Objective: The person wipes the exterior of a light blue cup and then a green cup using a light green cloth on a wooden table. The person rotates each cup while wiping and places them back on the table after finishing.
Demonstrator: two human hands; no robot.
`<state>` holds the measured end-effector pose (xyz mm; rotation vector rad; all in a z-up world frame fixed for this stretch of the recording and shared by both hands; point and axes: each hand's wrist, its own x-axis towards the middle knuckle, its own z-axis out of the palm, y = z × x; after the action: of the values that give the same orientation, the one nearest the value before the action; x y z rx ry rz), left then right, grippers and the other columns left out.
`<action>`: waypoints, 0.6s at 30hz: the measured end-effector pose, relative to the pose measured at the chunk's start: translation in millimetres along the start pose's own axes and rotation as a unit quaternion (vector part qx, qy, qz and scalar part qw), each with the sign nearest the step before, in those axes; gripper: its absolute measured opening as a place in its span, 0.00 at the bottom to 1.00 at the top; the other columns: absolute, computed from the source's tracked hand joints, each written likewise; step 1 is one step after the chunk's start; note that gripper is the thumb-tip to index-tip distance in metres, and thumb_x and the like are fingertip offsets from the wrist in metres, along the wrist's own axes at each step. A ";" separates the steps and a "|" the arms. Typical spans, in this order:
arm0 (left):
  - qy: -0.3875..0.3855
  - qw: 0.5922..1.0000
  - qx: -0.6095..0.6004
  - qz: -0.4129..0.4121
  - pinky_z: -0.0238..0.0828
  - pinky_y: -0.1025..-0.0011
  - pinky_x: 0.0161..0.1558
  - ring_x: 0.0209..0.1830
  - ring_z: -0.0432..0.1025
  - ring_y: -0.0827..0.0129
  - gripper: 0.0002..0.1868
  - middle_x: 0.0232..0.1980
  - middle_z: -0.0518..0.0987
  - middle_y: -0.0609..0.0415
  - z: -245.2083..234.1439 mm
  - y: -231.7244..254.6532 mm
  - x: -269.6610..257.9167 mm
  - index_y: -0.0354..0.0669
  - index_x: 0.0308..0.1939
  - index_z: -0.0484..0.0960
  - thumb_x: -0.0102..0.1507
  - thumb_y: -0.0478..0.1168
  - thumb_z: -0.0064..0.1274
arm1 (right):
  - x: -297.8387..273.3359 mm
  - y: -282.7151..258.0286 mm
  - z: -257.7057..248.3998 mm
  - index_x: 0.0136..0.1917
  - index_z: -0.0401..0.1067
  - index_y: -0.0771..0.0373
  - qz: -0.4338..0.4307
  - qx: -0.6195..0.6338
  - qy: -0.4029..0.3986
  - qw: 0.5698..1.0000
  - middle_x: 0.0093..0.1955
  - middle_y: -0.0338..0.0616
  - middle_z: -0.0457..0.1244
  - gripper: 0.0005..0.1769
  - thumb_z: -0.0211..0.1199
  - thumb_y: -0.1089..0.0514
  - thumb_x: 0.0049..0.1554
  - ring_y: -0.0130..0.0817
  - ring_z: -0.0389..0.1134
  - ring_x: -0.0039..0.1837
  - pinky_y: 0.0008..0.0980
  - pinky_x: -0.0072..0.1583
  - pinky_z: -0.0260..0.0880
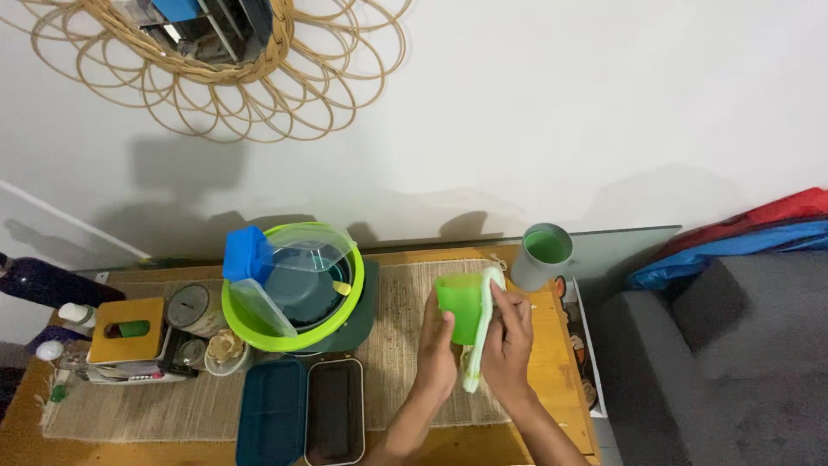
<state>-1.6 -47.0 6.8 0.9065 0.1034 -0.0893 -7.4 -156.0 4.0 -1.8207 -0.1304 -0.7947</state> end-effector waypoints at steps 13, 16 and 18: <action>-0.005 0.999 0.025 -0.027 0.73 0.65 0.55 0.58 0.73 0.61 0.43 0.61 0.78 0.47 1.5 2.2 0.2 0.43 0.71 0.68 0.57 0.60 0.55 | -3.3 -0.8 -0.8 0.75 0.66 0.58 0.037 0.009 -0.007 0.999 0.55 0.48 0.58 0.26 0.43 0.70 0.67 0.40 0.63 0.60 0.34 0.61 0.64; 0.046 0.998 0.032 -0.012 0.65 0.68 0.64 0.68 0.66 0.65 0.42 0.74 0.69 0.48 4.6 5.6 -1.2 0.46 0.78 0.58 0.62 0.55 0.48 | -7.4 -3.8 5.1 0.74 0.67 0.56 -0.031 0.001 0.001 1.000 0.50 0.44 0.54 0.28 0.45 0.75 0.66 0.37 0.57 0.55 0.34 0.60 0.60; -0.008 0.996 0.092 -0.018 0.84 0.59 0.46 0.53 0.78 0.57 0.47 0.56 0.79 0.47 17.9 27.7 -10.1 0.49 0.70 0.66 0.52 0.64 0.60 | -11.3 -8.7 6.6 0.69 0.72 0.55 -0.058 -0.033 -0.015 0.998 0.53 0.47 0.54 0.22 0.50 0.70 0.66 0.44 0.59 0.59 0.36 0.59 0.62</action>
<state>-7.3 -43.9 40.6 1.0889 0.0983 -0.1405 -17.1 -143.6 3.2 -1.9021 -0.2333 -0.8625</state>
